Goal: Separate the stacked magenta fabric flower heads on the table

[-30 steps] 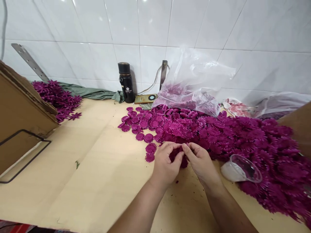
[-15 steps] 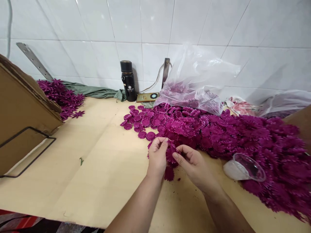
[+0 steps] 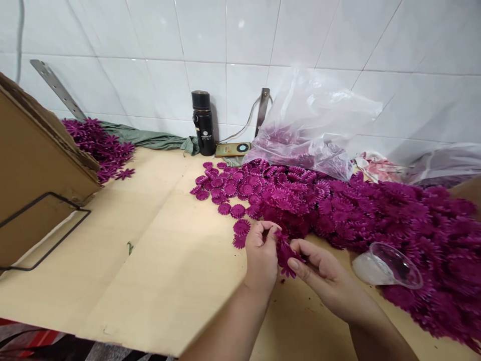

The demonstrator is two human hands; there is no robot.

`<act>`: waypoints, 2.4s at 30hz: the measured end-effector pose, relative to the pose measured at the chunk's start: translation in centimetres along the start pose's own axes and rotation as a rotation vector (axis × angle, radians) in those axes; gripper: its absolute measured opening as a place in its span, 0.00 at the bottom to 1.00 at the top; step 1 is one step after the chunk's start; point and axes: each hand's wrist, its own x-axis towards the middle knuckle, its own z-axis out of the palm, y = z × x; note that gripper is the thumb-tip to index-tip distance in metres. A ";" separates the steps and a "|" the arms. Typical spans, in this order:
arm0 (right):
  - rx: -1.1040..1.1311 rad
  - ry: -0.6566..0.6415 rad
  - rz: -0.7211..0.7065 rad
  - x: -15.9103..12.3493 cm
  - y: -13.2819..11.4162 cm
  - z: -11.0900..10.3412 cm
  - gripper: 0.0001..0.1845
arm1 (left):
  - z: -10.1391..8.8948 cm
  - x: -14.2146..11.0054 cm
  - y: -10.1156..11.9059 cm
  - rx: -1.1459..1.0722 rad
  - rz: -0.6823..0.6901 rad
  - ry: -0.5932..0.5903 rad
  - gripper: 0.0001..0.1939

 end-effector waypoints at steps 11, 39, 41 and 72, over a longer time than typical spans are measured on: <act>-0.102 -0.069 0.015 -2.2 -0.5 -1.0 0.13 | 0.4 -0.5 -0.5 0.074 0.028 -0.049 0.07; 0.338 0.585 0.059 1.4 2.8 -1.4 0.16 | 1.1 0.5 0.9 0.547 0.562 -0.367 0.10; 0.267 0.594 0.031 2.0 3.1 -1.3 0.17 | 1.3 0.9 0.5 0.499 0.563 -0.345 0.11; 0.240 0.355 -0.033 3.9 3.5 -1.0 0.25 | 0.1 2.2 0.5 0.280 0.250 -0.358 0.05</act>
